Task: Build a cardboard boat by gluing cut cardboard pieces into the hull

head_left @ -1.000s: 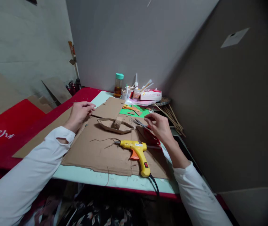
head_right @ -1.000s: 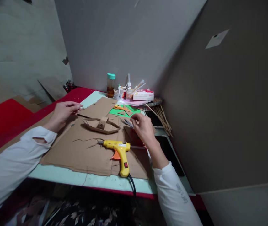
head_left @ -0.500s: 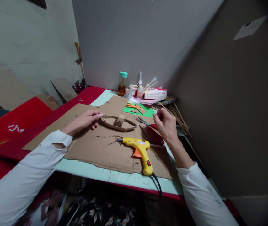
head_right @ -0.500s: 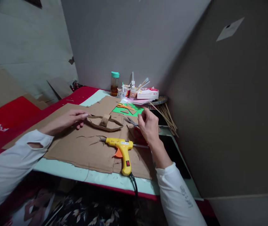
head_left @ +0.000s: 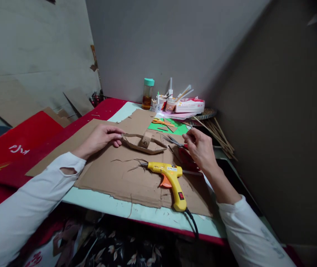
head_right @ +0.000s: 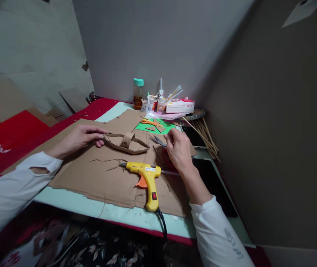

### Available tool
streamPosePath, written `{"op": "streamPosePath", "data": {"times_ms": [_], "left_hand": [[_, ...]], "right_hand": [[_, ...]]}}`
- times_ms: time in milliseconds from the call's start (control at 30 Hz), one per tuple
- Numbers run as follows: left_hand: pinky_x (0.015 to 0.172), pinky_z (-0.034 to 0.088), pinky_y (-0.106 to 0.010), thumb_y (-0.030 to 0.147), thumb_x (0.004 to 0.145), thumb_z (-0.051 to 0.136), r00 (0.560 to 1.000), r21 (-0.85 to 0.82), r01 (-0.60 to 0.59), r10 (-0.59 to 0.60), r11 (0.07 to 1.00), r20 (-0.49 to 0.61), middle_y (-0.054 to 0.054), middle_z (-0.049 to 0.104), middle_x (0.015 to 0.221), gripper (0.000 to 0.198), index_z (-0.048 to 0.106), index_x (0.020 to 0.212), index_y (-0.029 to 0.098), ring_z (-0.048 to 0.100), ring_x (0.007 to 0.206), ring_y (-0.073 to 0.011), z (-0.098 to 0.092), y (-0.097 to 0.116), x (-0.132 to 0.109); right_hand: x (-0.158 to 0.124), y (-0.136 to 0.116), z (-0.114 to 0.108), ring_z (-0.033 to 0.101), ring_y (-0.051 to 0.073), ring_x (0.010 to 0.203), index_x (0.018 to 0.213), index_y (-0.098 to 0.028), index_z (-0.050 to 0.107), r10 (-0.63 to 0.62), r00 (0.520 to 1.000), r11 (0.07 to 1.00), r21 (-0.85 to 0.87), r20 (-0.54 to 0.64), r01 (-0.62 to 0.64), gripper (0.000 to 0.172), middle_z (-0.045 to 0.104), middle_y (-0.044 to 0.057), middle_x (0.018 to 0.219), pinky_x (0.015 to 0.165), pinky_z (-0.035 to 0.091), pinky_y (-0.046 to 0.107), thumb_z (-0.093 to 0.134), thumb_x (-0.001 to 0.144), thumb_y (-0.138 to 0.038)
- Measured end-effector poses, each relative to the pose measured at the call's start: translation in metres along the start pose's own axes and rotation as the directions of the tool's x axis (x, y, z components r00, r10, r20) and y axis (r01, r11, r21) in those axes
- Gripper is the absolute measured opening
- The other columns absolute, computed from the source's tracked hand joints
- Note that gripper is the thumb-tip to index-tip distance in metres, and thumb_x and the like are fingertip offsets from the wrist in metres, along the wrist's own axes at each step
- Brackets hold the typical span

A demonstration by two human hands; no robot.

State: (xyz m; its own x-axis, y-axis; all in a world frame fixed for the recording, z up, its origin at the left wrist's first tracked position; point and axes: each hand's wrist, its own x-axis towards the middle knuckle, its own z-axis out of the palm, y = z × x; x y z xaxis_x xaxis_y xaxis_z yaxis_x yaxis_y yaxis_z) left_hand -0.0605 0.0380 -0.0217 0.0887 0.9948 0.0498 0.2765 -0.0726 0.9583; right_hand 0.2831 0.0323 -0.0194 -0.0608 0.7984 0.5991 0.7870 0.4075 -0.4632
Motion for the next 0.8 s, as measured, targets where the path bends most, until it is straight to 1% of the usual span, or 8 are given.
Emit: {"op": "streamPosePath", "data": {"times_ms": [133,367,433,500,567,633,700,800], "left_hand": [[0.059,0.055,-0.028,0.016,0.079,0.071,0.999,0.048,-0.022,0.025,0.999,-0.047,-0.006,0.074,0.06,0.012,0.078,0.088,0.012,0.067,0.054,-0.0168,0.005,-0.007,0.006],[0.06,0.052,-0.026,0.015,0.087,0.07,0.998,0.158,-0.001,0.012,0.987,-0.066,0.0,0.069,0.06,0.007,0.076,0.091,0.013,0.064,0.056,-0.0139,0.012,-0.012,0.009],[0.061,0.054,-0.026,0.019,0.092,0.07,0.999,0.192,0.016,-0.007,0.981,-0.045,0.002,0.068,0.067,0.007,0.073,0.094,0.013,0.063,0.059,-0.0128,0.013,-0.011,0.009],[0.061,0.056,-0.027,0.028,0.097,0.068,1.0,0.209,0.028,-0.026,0.977,-0.014,0.001,0.069,0.078,0.014,0.07,0.096,0.014,0.064,0.063,-0.0123,0.013,-0.008,0.011],[0.06,0.056,-0.027,0.034,0.1,0.065,0.999,0.212,0.033,-0.038,0.977,0.019,0.0,0.069,0.083,0.021,0.068,0.095,0.014,0.064,0.064,-0.0119,0.014,-0.004,0.014],[0.054,0.053,-0.025,0.036,0.101,0.063,0.998,0.204,0.035,-0.045,0.978,0.045,0.0,0.068,0.081,0.023,0.068,0.095,0.014,0.062,0.06,-0.0108,0.015,0.0,0.019],[0.047,0.047,-0.022,0.036,0.098,0.067,0.996,0.19,0.041,-0.055,0.981,0.073,0.002,0.068,0.075,0.022,0.07,0.097,0.014,0.059,0.054,-0.01,0.018,0.003,0.024],[0.041,0.039,-0.02,0.028,0.092,0.075,0.986,0.175,0.079,-0.103,0.981,0.131,0.004,0.064,0.063,0.015,0.072,0.091,0.014,0.053,0.045,-0.0085,0.022,0.0,0.031]], "right_hand": [[0.0,-0.004,0.0,0.049,0.018,0.06,0.07,-0.024,0.048,0.016,1.0,1.0,-0.006,-0.006,-0.016,0.019,0.055,0.0,0.063,0.061,0.035,0.029,0.056,0.087,-0.026],[-0.001,-0.013,0.0,0.047,0.018,0.06,0.071,-0.024,0.045,-0.003,1.0,1.0,-0.021,0.018,0.004,0.02,0.052,-0.001,0.062,0.062,0.033,0.029,0.054,0.089,-0.022],[-0.002,-0.015,0.002,0.045,0.017,0.06,0.071,-0.025,0.044,-0.015,1.0,1.0,-0.02,0.023,0.015,0.021,0.051,-0.002,0.063,0.062,0.033,0.029,0.052,0.09,-0.022],[-0.003,-0.017,0.003,0.046,0.017,0.061,0.072,-0.025,0.042,-0.029,0.999,0.999,-0.014,0.031,0.03,0.021,0.05,-0.002,0.064,0.063,0.034,0.028,0.051,0.091,-0.021],[-0.004,-0.018,0.005,0.047,0.017,0.062,0.073,-0.025,0.042,-0.041,0.998,0.999,-0.007,0.042,0.041,0.022,0.051,-0.002,0.065,0.064,0.035,0.027,0.052,0.091,-0.022],[-0.005,-0.019,0.006,0.047,0.017,0.062,0.074,-0.025,0.042,-0.05,0.998,0.999,-0.001,0.05,0.05,0.022,0.051,-0.002,0.065,0.064,0.036,0.027,0.053,0.092,-0.024],[-0.007,-0.021,0.006,0.047,0.017,0.061,0.074,-0.026,0.042,-0.06,0.997,0.998,0.007,0.055,0.06,0.022,0.052,-0.002,0.065,0.063,0.036,0.027,0.054,0.093,-0.025],[-0.009,-0.026,0.005,0.046,0.016,0.06,0.079,-0.025,0.046,-0.083,0.994,0.996,0.025,0.065,0.082,0.018,0.053,-0.003,0.065,0.064,0.038,0.026,0.053,0.096,-0.026]]}}
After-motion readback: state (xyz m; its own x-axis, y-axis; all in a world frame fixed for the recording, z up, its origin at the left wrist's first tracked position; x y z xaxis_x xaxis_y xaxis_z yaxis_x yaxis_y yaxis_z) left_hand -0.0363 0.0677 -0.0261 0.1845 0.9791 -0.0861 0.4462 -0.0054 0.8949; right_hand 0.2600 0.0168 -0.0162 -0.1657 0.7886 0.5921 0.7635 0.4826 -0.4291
